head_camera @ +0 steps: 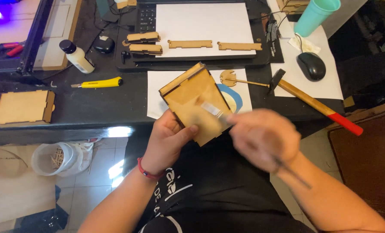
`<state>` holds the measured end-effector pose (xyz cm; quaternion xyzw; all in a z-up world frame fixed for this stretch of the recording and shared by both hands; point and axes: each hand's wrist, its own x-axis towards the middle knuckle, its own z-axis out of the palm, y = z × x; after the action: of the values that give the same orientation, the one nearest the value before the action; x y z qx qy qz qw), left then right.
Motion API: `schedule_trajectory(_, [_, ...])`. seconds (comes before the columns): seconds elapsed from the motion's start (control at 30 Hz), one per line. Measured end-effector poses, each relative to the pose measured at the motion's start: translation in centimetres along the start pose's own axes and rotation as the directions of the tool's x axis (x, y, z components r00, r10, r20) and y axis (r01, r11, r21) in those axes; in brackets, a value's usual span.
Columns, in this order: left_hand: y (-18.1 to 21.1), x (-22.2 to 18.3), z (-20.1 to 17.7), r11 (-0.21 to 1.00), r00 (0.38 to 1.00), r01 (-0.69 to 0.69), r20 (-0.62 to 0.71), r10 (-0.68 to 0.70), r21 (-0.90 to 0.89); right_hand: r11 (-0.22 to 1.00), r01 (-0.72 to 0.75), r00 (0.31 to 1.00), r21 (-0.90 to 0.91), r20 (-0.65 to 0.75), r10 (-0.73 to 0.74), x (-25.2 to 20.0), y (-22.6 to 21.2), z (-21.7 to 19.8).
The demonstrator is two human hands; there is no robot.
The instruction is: Applying varnish to laser-cut wooden box components using a paintbrush on a production workbench.
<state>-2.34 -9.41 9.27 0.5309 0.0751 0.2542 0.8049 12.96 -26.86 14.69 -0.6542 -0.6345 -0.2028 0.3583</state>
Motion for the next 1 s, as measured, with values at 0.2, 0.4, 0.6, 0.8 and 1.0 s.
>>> schedule_trajectory(0.2, [-2.1, 0.0, -0.5, 1.0, 1.0, -0.017, 0.005, 0.017, 0.024, 0.966, 0.093, 0.986, 0.24, -0.16, -0.055, -1.4, -3.0, 3.7])
schedule_trajectory(0.4, [-2.3, 0.2, -0.6, 1.0, 1.0, -0.015, 0.006, 0.015, -0.005, 0.98, -0.045, 0.994, 0.195, 0.11, 0.024, 1.5, -2.8, 1.0])
schedule_trajectory(0.6, [-2.2, 0.1, -0.6, 0.998, 0.999, -0.04, 0.009, 0.04, 0.039, 0.984, -0.016, 0.998, 0.179, -0.055, 0.026, 0.5, -2.2, 2.2])
schedule_trajectory(0.8, [-2.0, 0.2, -0.9, 0.999, 1.0, -0.004, 0.006, 0.004, 0.049, 0.963, 0.009, 0.999, 0.268, 0.031, -0.018, 1.4, -2.4, 1.9])
schedule_trajectory(1.0, [-0.8, 0.0, -0.4, 0.997, 1.0, 0.005, 0.013, -0.006, 0.079, 0.938, 0.05, 0.998, 0.344, 0.019, -0.06, 2.4, -3.0, 1.9])
